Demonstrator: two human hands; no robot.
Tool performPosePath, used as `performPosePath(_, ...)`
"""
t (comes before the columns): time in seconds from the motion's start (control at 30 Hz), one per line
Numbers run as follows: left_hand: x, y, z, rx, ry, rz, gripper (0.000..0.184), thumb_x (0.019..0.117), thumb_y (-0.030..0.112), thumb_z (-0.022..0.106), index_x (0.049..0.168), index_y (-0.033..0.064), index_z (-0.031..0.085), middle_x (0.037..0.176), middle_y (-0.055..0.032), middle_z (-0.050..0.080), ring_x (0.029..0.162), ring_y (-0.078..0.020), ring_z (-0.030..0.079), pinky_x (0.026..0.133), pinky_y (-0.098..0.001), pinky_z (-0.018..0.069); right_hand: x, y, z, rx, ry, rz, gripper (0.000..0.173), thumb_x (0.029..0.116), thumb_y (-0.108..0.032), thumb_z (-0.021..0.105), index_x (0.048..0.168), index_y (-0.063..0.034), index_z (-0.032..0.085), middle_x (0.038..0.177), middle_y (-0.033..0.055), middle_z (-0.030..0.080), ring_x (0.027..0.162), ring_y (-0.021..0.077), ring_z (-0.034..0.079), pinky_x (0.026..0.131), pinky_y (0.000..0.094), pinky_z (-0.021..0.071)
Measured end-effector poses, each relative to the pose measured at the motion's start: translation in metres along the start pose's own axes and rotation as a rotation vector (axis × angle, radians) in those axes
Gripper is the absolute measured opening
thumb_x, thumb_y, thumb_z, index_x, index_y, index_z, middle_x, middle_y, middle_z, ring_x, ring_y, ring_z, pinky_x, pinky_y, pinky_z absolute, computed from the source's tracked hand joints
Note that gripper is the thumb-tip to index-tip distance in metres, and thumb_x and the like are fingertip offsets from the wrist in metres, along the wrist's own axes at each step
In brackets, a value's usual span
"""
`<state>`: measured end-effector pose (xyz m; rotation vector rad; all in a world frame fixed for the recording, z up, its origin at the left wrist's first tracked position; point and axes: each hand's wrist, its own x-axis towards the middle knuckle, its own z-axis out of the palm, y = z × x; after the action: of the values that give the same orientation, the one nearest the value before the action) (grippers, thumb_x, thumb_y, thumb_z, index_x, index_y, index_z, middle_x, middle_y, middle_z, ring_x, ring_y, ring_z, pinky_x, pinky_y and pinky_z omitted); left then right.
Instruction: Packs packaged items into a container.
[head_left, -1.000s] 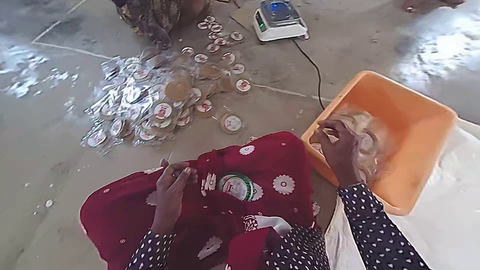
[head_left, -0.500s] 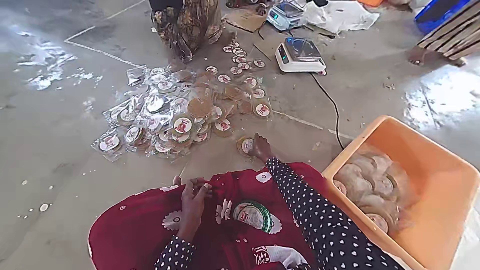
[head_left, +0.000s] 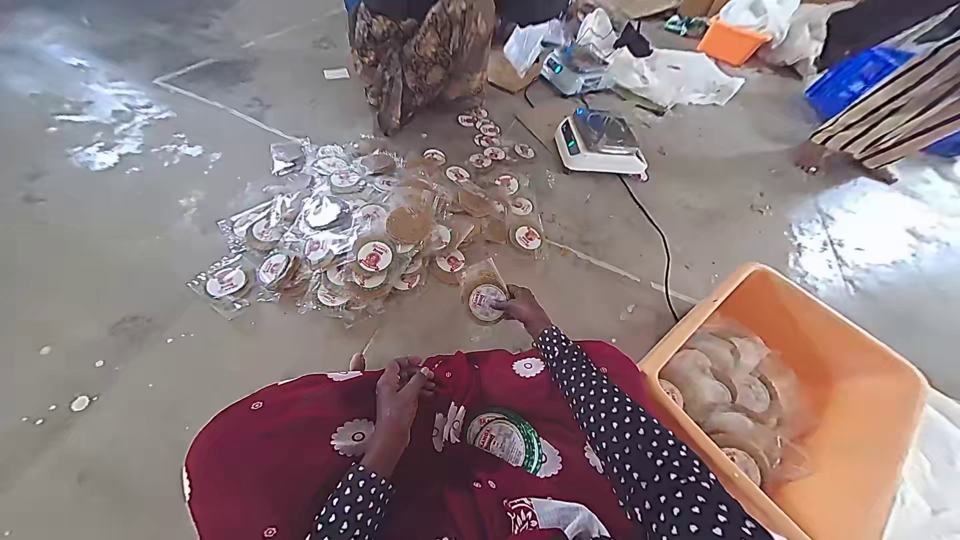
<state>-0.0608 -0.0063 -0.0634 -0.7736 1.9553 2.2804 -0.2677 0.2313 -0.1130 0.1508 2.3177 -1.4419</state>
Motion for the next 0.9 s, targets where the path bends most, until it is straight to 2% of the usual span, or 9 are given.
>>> performPosePath(0.07, -0.003, -0.002, -0.002, -0.025, -0.029, 0.032, 0.023, 0.0976, -0.003, 0.06, 0.12, -0.0078, 0.056, 0.091, -0.014, 0.071, 0.073, -0.019, 0.072, 0.067, -0.0316, 0.0625, -0.037, -0.029, 0.006, 0.288, 0.022, -0.061, 0.042, 0.0938, -0.009, 0.074, 0.132, 0.0007, 0.059, 0.114, 0.0164, 0.069, 0.094, 0.0212, 0.07, 0.082, 0.0377, 0.0598)
performPosePath(0.17, -0.016, -0.002, -0.001, -0.145, -0.215, 0.153, 0.037, 0.0954, 0.002, 0.064, 0.129, -0.0083, 0.051, 0.107, -0.017, 0.07, 0.093, -0.0247, 0.072, 0.084, -0.0391, 0.0616, -0.11, -0.069, 0.016, 0.685, -0.013, -0.184, 0.038, 0.0948, 0.002, 0.067, 0.131, 0.0011, 0.056, 0.11, 0.0138, 0.071, 0.093, 0.0211, 0.072, 0.083, 0.0383, 0.0621)
performPosePath(0.27, -0.046, 0.013, 0.019, -0.331, -0.379, 0.251, 0.058, 0.0964, 0.011, 0.064, 0.145, -0.0063, 0.037, 0.128, -0.018, 0.064, 0.115, -0.0274, 0.066, 0.1, -0.0443, 0.0561, -0.181, -0.083, 0.027, 0.849, -0.052, -0.307, 0.039, 0.0847, 0.009, 0.071, 0.122, 0.0038, 0.06, 0.103, 0.0135, 0.073, 0.092, 0.0209, 0.073, 0.085, 0.0391, 0.0625)
performPosePath(0.37, -0.087, 0.041, 0.042, -0.623, -0.297, 0.146, 0.044, 0.1073, 0.012, 0.045, 0.147, -0.0011, 0.033, 0.124, -0.0178, 0.064, 0.105, -0.0286, 0.071, 0.091, -0.0466, 0.0607, -0.227, -0.084, 0.032, 0.828, -0.077, -0.396, 0.043, 0.0773, 0.007, 0.076, 0.116, -0.0017, 0.061, 0.101, 0.0091, 0.074, 0.092, 0.0164, 0.072, 0.085, 0.0354, 0.0619)
performPosePath(0.47, -0.109, 0.056, 0.044, -0.736, -0.256, -0.022, 0.037, 0.1119, 0.022, 0.033, 0.144, 0.0052, 0.039, 0.123, -0.0153, 0.065, 0.104, -0.0271, 0.07, 0.087, -0.0463, 0.0612, -0.257, -0.088, 0.017, 0.757, -0.105, -0.459, 0.042, 0.0869, -0.015, 0.076, 0.127, -0.0102, 0.063, 0.114, 0.0046, 0.071, 0.099, 0.0138, 0.07, 0.086, 0.0346, 0.0609)
performPosePath(0.53, -0.122, 0.062, 0.042, -0.776, -0.265, -0.077, 0.036, 0.1121, 0.024, 0.033, 0.142, 0.0058, 0.043, 0.122, -0.0163, 0.065, 0.105, -0.0278, 0.07, 0.088, -0.0468, 0.0609, -0.269, -0.089, 0.006, 0.736, -0.082, -0.5, 0.033, 0.0964, -0.024, 0.069, 0.127, -0.0116, 0.067, 0.116, 0.0032, 0.071, 0.098, 0.0107, 0.069, 0.083, 0.0298, 0.0603)
performPosePath(0.6, -0.134, 0.069, 0.04, -0.795, -0.296, -0.085, 0.033, 0.1117, 0.022, 0.035, 0.137, 0.005, 0.046, 0.119, -0.0175, 0.067, 0.103, -0.0282, 0.071, 0.087, -0.0458, 0.0618, -0.277, -0.093, -0.003, 0.711, -0.007, -0.524, 0.019, 0.1017, -0.013, 0.061, 0.118, -0.009, 0.07, 0.105, 0.0035, 0.073, 0.087, 0.0078, 0.069, 0.077, 0.0246, 0.0597)
performPosePath(0.7, -0.15, 0.076, 0.037, -0.813, -0.344, -0.082, 0.029, 0.109, 0.011, 0.039, 0.136, 0.0026, 0.047, 0.116, -0.0194, 0.067, 0.1, -0.0304, 0.072, 0.085, -0.0466, 0.0622, -0.284, -0.098, -0.009, 0.669, 0.145, -0.502, 0.006, 0.1, -0.011, 0.065, 0.099, -0.0109, 0.071, 0.081, -0.0019, 0.069, 0.066, 0.0017, 0.062, 0.061, 0.0172, 0.0547)
performPosePath(0.9, -0.173, 0.082, 0.037, -0.798, -0.372, -0.054, 0.037, 0.1049, 0.0, 0.04, 0.142, 0.0036, 0.042, 0.119, -0.0179, 0.067, 0.099, -0.0294, 0.073, 0.085, -0.0463, 0.0628, -0.293, -0.1, -0.016, 0.69, 0.175, -0.53, 0.004, 0.0991, -0.011, 0.066, 0.096, -0.0121, 0.069, 0.082, -0.0019, 0.07, 0.066, 0.0016, 0.064, 0.06, 0.0161, 0.055)
